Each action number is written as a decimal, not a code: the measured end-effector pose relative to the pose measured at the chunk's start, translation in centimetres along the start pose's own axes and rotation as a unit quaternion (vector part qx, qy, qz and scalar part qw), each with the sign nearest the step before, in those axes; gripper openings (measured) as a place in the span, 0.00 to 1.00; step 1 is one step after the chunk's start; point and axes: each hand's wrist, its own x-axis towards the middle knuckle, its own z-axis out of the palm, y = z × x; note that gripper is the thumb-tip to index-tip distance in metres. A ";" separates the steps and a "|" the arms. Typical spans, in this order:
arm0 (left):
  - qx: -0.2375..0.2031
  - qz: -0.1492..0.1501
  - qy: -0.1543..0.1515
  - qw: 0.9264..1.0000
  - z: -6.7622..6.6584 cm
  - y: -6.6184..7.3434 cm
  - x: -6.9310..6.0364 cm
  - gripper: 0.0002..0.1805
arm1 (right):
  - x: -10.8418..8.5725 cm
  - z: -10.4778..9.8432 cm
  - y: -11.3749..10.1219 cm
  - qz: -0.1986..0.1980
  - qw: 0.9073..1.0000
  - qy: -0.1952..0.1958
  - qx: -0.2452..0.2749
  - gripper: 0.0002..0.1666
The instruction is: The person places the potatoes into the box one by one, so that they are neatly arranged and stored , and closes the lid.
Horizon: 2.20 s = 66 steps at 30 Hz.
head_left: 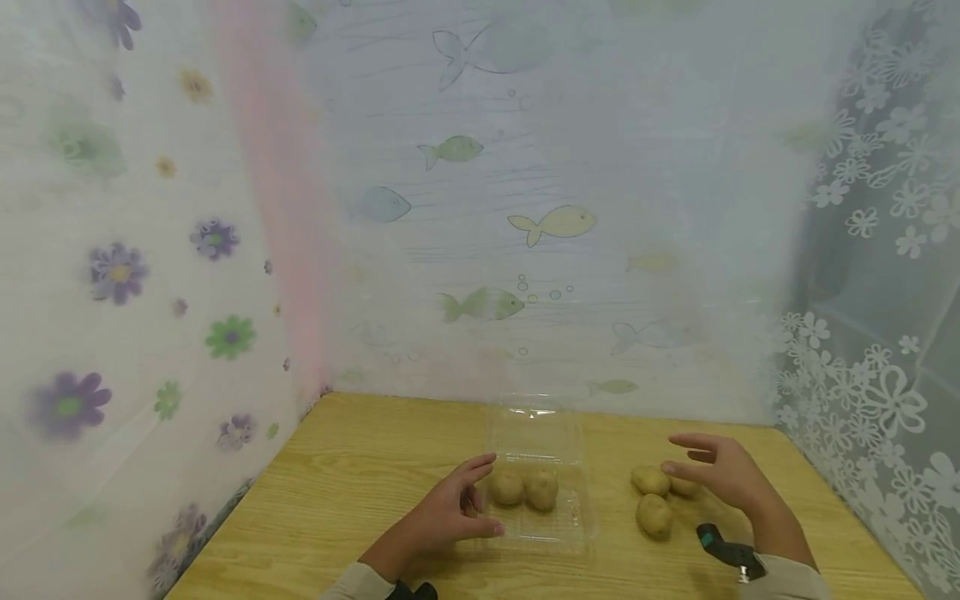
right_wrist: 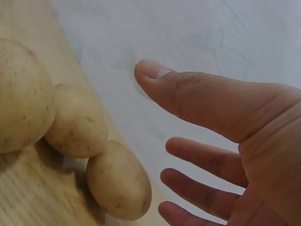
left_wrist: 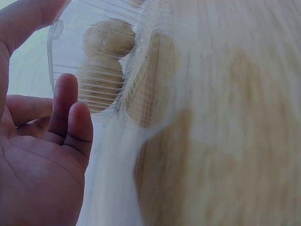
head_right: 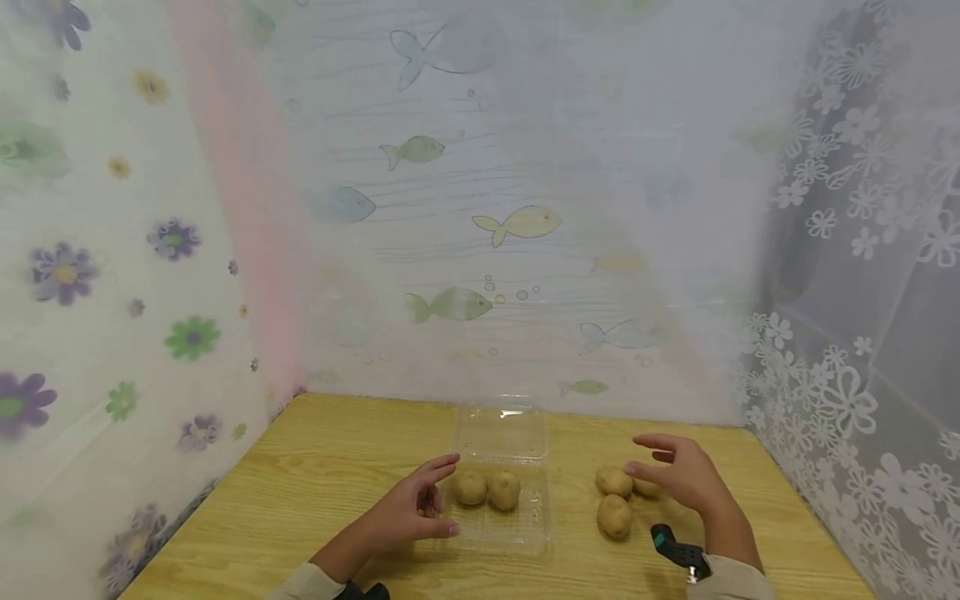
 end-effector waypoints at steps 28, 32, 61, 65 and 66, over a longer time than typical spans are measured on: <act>-0.004 0.008 -0.002 1.000 0.0 -0.1 0.0 0.51 | 0.2 0.8 2.9 0.021 0.999 -0.019 0.031 0.41; -0.001 0.005 0.001 1.000 0.0 0.0 0.0 0.51 | 0.2 0.9 2.8 0.019 1.000 -0.013 0.021 0.41; 0.001 0.006 -0.003 1.000 -0.8 -1.0 0.8 0.50 | 1.1 1.6 2.9 0.032 0.999 0.003 -0.014 0.35; 0.002 0.008 -0.006 1.000 -1.1 -1.4 1.2 0.50 | 1.2 1.7 2.8 0.036 0.999 0.006 -0.016 0.35; 0.002 0.008 -0.007 1.000 -1.2 -1.5 1.2 0.50 | 1.2 1.7 2.8 0.038 0.999 0.007 -0.015 0.35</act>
